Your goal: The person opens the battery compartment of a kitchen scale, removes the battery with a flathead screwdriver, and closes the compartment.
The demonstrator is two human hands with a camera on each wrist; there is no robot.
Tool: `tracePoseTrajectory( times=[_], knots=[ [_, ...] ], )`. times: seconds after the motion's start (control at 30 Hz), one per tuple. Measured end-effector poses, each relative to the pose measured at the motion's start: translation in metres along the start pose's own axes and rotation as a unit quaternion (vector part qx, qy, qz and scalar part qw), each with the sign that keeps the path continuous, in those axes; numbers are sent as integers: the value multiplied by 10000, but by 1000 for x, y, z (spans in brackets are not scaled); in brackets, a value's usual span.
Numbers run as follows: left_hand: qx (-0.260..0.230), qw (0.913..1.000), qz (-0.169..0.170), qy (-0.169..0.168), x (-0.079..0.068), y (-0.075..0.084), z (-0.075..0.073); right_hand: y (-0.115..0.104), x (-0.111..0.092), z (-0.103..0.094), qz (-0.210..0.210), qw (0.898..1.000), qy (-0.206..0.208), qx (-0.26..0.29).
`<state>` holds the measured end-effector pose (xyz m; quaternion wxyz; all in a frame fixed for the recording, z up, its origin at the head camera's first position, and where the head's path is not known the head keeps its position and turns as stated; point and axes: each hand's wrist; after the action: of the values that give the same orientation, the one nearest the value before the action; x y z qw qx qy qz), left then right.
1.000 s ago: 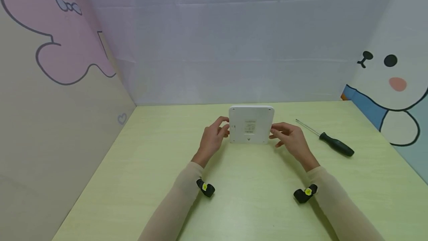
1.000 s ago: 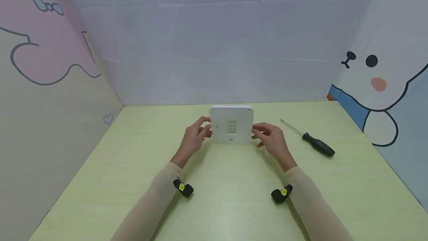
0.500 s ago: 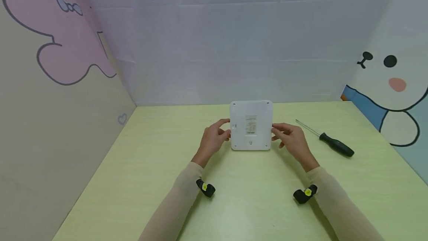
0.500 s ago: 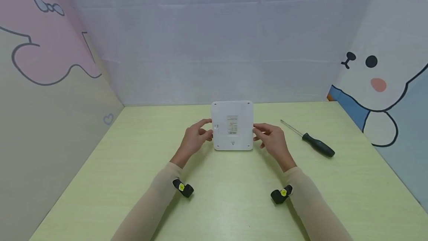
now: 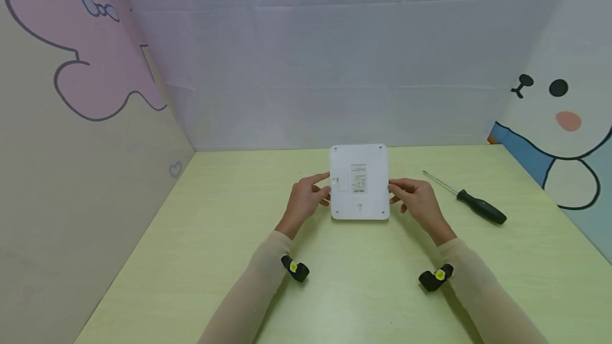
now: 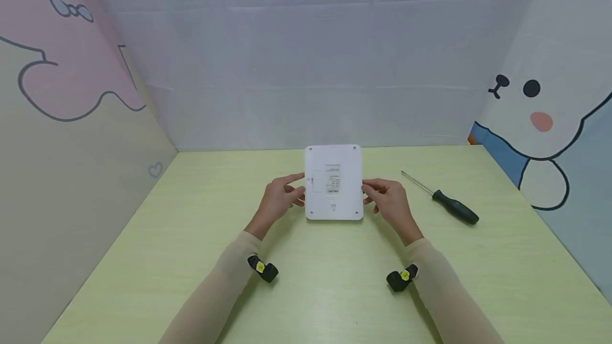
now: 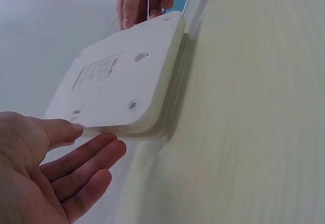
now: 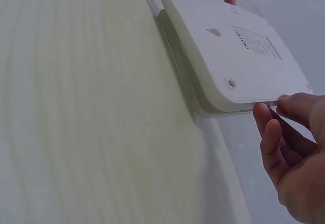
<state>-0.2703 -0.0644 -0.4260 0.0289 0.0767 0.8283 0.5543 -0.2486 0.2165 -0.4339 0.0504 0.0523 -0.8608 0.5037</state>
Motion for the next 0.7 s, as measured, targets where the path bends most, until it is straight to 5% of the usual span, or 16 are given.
tracePoseTrajectory(
  times=[0.37,0.7],
  knots=[
    [-258,9933,-889,-685,3,-10,2,6,-1,3,692,9962,-501,-149],
    [-187,9912,-1002,-843,3,-16,4,3,-4,3,844,9932,-798,59]
  ],
)
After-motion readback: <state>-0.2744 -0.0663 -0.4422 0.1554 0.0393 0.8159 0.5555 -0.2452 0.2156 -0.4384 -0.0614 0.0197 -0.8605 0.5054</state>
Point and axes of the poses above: each hand's wrist, its own x-axis towards the middle knuckle, its own z-axis out of the palm, y = z × x, and after that the axes turned 7 degrees about -x, right-handed
